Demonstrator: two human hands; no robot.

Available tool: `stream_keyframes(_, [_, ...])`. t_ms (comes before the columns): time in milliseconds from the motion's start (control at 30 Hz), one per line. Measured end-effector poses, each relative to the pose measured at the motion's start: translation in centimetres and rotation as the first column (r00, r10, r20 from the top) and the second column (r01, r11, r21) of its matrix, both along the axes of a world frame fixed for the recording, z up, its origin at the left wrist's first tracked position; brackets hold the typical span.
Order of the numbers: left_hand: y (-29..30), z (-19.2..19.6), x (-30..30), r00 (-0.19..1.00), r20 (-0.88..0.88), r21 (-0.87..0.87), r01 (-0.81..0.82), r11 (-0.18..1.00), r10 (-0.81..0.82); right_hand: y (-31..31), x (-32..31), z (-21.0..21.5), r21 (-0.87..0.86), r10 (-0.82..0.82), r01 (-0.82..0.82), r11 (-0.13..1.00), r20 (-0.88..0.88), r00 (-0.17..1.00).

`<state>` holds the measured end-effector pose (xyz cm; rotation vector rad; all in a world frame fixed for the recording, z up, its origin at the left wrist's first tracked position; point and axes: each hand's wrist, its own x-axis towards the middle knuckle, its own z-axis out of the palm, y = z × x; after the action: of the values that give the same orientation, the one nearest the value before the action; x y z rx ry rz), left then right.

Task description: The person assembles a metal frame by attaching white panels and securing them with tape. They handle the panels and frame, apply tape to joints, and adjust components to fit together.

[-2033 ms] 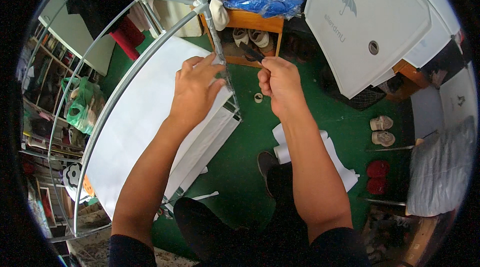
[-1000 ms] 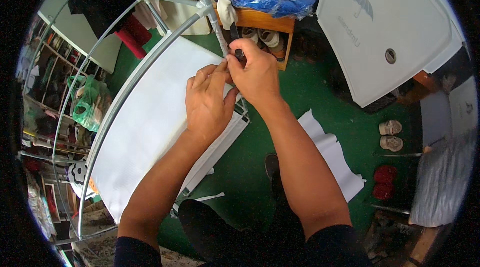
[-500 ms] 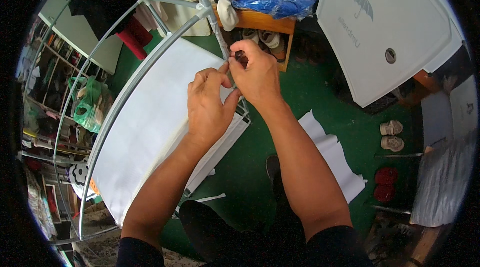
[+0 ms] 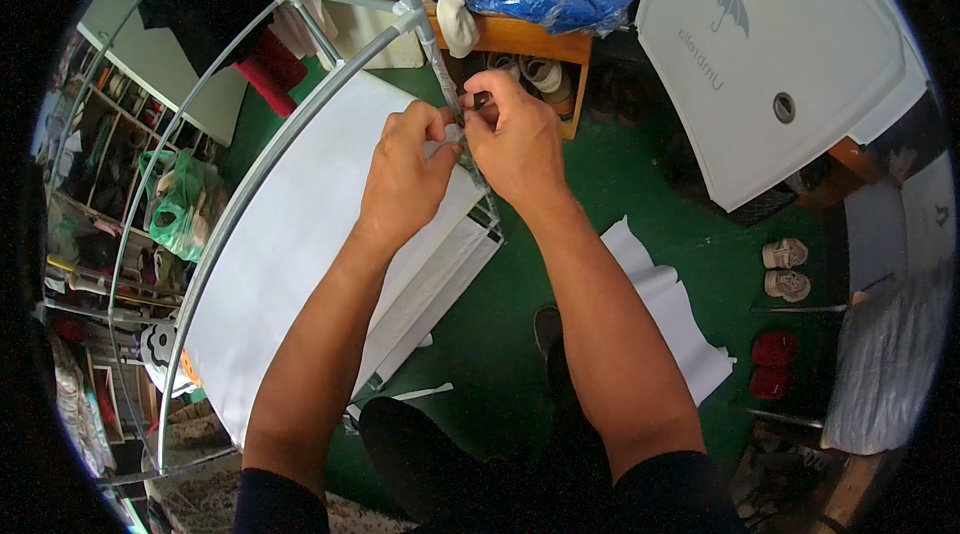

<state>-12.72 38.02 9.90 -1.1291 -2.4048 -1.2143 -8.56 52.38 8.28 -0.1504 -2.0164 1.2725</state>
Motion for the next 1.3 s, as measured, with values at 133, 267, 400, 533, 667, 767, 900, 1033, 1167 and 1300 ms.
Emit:
stream_keyframes(133, [0.3, 0.5, -1.1, 1.0, 0.028, -0.03, 0.014, 0.999, -0.014, 0.3, -0.3, -0.3, -0.034, 0.016, -0.017, 0.999, -0.014, 1.0])
stream_keyframes(267, [1.0, 1.0, -1.5, 0.994, 0.111, -0.062, 0.006, 0.998, 0.001, 0.5, -0.2, 0.2, 0.018, -0.08, 0.079, 0.997, 0.045, 0.996])
stream_keyframes(400, [2.7, 1.5, -1.3, 0.985, 0.173, -0.024, 0.027, 0.999, -0.023, 1.8, -1.4, -0.3, -0.125, -0.178, 0.173, 0.977, -0.025, 0.984])
stream_keyframes(533, [2.9, 1.0, -1.8, 0.972, 0.219, 0.052, 0.072, 0.996, -0.081, 2.6, -3.6, -1.3, -0.337, -0.157, 0.137, 0.931, -0.034, 0.987])
stream_keyframes(667, [3.0, 1.1, -1.8, 0.941, 0.303, 0.091, 0.131, 0.987, -0.153, 3.3, -5.2, -1.6, -0.544, -0.153, 0.11, 0.832, -0.033, 0.988])
stream_keyframes(767, [3.3, 1.8, -1.1, 0.904, 0.41, 0.096, 0.088, 0.991, -0.12, 2.8, -6.5, -2.0, -0.561, -0.226, 0.148, 0.815, -0.072, 0.972])
stream_keyframes(900, [2.1, 0.7, -1.2, 0.932, 0.351, -0.055, 0.113, 0.992, -0.086, 1.5, -5.5, -2.7, -0.482, -0.186, 0.209, 0.851, 0.096, 0.978])
stream_keyframes(1033, [2.4, 1.5, 0.0, 0.885, 0.463, -0.031, 0.073, 0.997, -0.05, 2.1, -4.1, -5.6, -0.588, -0.206, 0.219, 0.779, 0.09, 0.974])
stream_keyframes(1167, [2.7, 5.7, 3.0, 0.948, 0.231, -0.345, -0.131, 0.929, 0.219, 4.8, -0.7, -7.2, -0.575, -0.234, 0.31, 0.758, 0.205, 0.951])
stream_keyframes(1300, [0.6, 7.7, 8.6, 0.94, 0.211, -0.305, -0.196, 0.932, 0.266, 4.3, 5.6, -8.0, -0.543, -0.231, 0.376, 0.751, 0.318, 0.92])
